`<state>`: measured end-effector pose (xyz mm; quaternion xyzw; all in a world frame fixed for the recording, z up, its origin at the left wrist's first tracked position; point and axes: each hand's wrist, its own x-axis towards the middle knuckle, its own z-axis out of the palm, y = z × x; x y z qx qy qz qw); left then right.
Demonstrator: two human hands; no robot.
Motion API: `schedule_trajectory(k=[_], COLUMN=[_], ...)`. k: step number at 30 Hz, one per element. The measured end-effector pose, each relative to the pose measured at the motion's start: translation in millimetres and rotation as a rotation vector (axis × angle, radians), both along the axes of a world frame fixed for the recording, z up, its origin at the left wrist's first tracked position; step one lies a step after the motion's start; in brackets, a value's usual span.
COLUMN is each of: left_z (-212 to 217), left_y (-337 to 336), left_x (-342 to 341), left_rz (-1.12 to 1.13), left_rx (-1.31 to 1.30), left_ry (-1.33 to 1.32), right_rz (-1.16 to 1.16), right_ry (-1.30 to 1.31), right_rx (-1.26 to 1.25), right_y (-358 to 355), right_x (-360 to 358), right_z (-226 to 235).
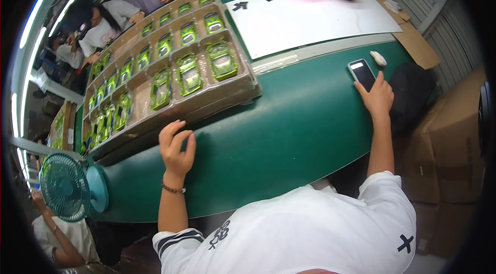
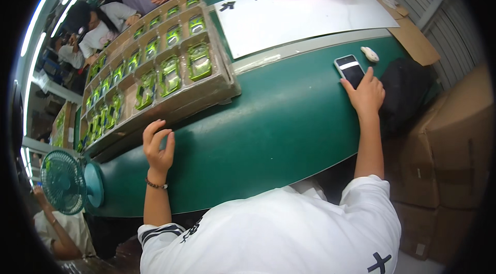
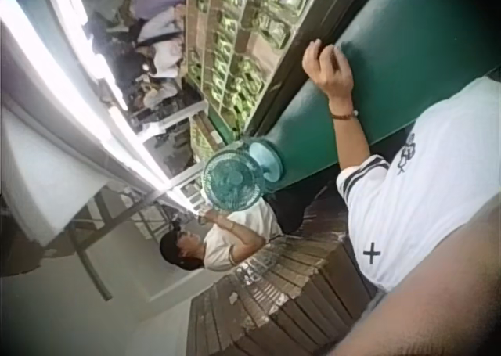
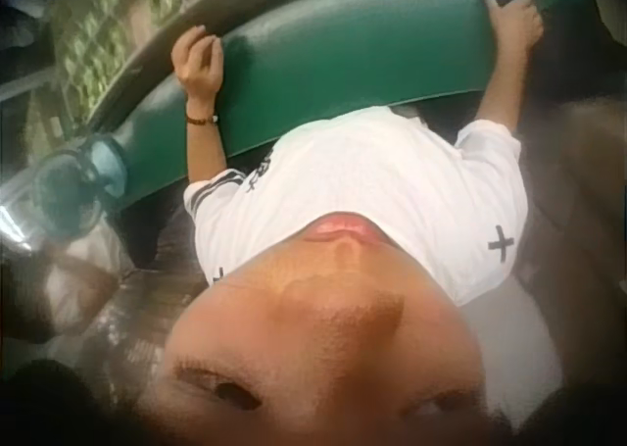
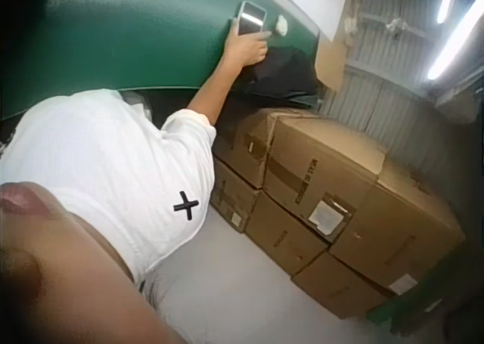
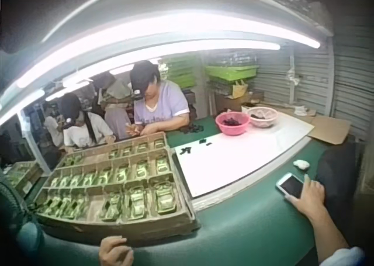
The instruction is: The person assembles small green toy cars by hand at a green workbench. They pick up a car body, insert a small black component, and place the finished unit into a cardboard tray. This process is repeated for several units.
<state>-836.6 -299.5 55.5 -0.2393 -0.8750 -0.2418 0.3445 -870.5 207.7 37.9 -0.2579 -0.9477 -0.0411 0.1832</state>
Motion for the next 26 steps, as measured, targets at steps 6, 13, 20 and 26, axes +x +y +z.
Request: schedule_trajectory(k=[6,13,20,26], left_z=[-1.7,-6.0,-5.9,-8.7], left_y=[0.2,-8.8,-4.6,-3.9], left_x=[-2.0,-1.3,-2.2,0.8], left_rz=[0.049,0.127,0.134,0.073], left_rx=[0.089,0.166,0.174,0.174], left_ry=[-0.036,-0.111,-0.125,-0.132], right_rz=[0.035,0.109,0.143,0.119], right_ry=[0.039,-0.001,-0.131,-0.243], right_rx=[-0.086,-0.231,-0.352,-0.109], right_y=[3.2,10.8,-0.7,-48.0], right_x=[3.8,-28.5,-70.2,-73.1], right_z=[-2.8,-3.3,10.4,19.1])
